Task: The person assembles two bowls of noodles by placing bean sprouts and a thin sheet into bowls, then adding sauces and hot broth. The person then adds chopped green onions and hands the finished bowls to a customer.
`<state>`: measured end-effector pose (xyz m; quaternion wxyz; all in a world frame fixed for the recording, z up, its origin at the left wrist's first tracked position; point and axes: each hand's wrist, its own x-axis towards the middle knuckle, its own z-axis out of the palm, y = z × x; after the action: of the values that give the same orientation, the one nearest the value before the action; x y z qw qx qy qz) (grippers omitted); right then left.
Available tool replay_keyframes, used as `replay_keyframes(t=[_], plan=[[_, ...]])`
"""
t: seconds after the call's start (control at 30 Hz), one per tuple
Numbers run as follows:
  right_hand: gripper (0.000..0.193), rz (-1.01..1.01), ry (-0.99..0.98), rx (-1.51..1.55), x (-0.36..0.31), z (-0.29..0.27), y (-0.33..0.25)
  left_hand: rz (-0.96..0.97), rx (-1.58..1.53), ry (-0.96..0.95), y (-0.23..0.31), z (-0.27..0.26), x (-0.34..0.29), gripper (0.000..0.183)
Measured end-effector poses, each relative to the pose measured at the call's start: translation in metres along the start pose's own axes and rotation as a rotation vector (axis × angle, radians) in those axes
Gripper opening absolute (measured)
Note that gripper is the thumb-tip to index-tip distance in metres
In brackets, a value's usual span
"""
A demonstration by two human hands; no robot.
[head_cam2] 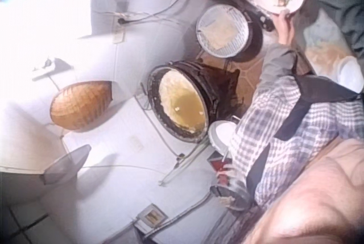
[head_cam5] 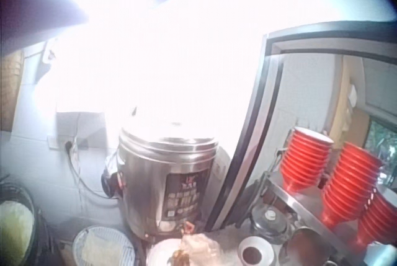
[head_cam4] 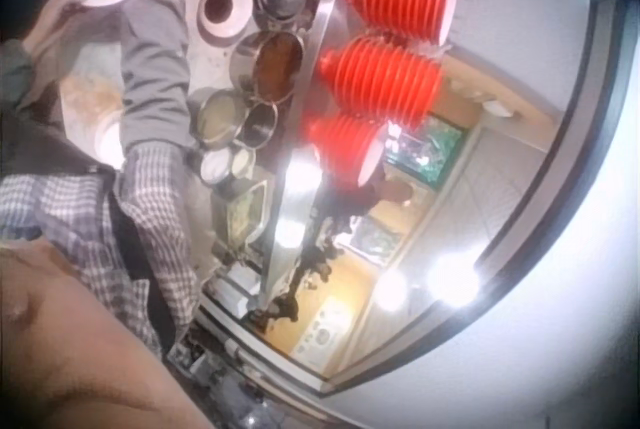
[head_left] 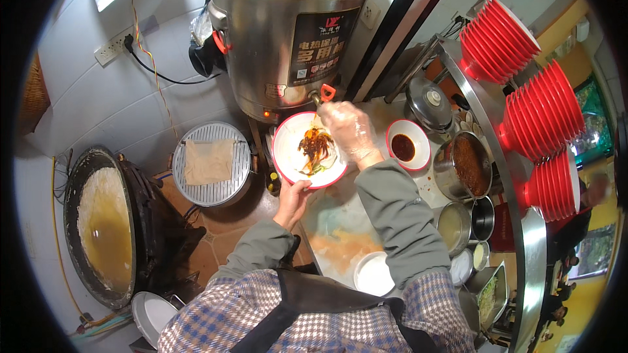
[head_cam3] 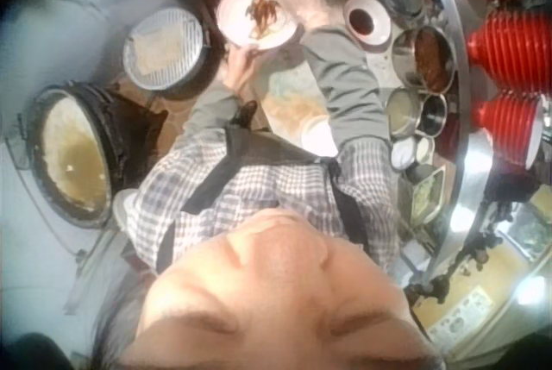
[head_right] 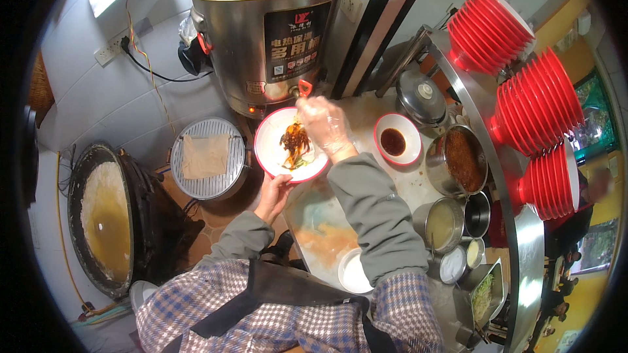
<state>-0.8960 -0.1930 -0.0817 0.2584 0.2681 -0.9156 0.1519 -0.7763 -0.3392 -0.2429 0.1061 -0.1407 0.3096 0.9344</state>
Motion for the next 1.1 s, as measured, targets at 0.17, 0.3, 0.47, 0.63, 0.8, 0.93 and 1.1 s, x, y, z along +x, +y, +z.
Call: replay_keyframes(t=[0.17,0.3,0.47,0.63,0.8,0.93,1.1], plan=[[0.012,0.231,0.038,0.064,0.022,0.009,0.009,0.000,-0.015,0.019,-0.002,0.001,0.006,0.060],[0.019,0.045,-0.037,0.049,0.011,0.011,0.016,0.005,-0.034,0.012,-0.002,-0.003,0.007,0.060],[0.026,-0.114,0.141,0.037,-0.015,0.015,0.015,-0.006,-0.018,0.017,0.001,-0.005,0.010,0.065],[0.019,-0.155,0.143,0.055,-0.006,0.012,0.017,-0.035,0.052,-0.056,0.003,0.006,0.024,0.074],[0.018,-0.037,-0.053,0.049,0.003,0.000,0.018,-0.067,-0.013,-0.124,0.001,0.020,0.037,0.081],[0.015,-0.024,-0.090,0.017,0.008,-0.002,0.017,-0.052,-0.008,-0.173,0.004,0.025,0.045,0.075],[0.014,-0.009,-0.088,0.033,0.010,0.000,0.017,-0.052,0.018,-0.105,0.006,0.020,0.043,0.082]])
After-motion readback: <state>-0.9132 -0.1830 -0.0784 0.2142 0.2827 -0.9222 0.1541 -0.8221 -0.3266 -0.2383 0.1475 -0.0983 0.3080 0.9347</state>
